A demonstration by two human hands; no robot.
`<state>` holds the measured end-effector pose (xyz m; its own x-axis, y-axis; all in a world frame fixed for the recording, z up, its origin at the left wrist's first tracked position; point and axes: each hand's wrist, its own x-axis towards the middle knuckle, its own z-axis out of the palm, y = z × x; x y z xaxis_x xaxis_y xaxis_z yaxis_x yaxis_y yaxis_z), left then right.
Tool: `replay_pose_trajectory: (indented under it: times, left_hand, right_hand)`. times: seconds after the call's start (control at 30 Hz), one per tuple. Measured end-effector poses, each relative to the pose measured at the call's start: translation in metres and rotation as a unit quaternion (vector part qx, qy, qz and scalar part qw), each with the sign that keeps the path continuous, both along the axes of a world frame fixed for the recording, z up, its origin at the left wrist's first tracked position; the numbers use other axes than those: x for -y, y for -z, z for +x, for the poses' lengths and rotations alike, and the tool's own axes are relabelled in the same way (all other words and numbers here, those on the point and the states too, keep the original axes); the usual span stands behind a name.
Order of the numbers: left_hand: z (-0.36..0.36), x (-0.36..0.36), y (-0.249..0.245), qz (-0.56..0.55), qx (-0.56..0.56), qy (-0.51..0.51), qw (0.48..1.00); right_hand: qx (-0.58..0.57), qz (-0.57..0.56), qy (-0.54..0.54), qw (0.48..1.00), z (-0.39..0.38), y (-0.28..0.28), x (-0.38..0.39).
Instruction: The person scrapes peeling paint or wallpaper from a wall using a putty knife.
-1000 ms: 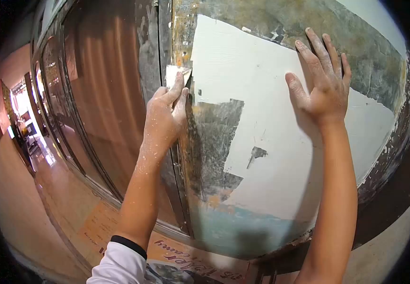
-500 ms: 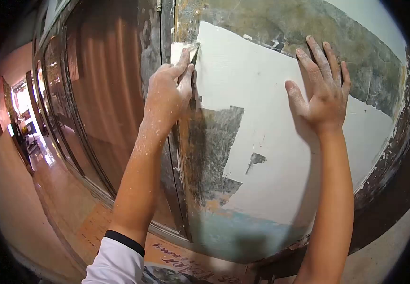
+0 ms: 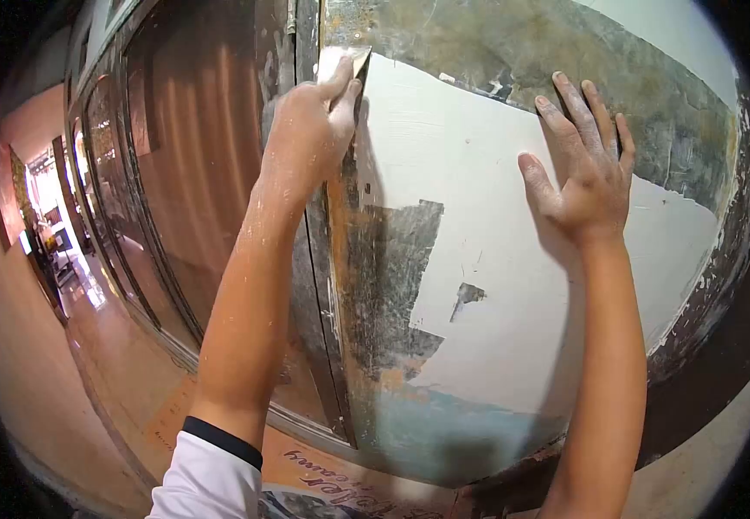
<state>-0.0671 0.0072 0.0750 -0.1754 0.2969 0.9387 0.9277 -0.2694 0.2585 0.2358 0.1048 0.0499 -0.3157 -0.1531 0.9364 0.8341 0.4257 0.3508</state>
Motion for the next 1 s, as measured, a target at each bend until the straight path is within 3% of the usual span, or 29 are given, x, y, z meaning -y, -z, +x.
replay_pose_trajectory:
  times: [0.27,0.4,1.0]
  left_hand:
    - [-0.011,0.014,0.148,-0.011,0.016,0.024,1.000]
    - [-0.007,0.008,0.167,0.001,0.036,0.038,0.999]
    - [0.007,0.001,0.037,0.005,0.000,-0.004,1.000]
  right_hand:
    - [0.005,0.008,0.009,1.000,-0.001,0.000,0.000]
    - [0.007,0.010,0.016,1.000,-0.002,0.001,0.001]
    - [-0.001,-0.002,0.017,1.000,-0.003,0.001,0.002]
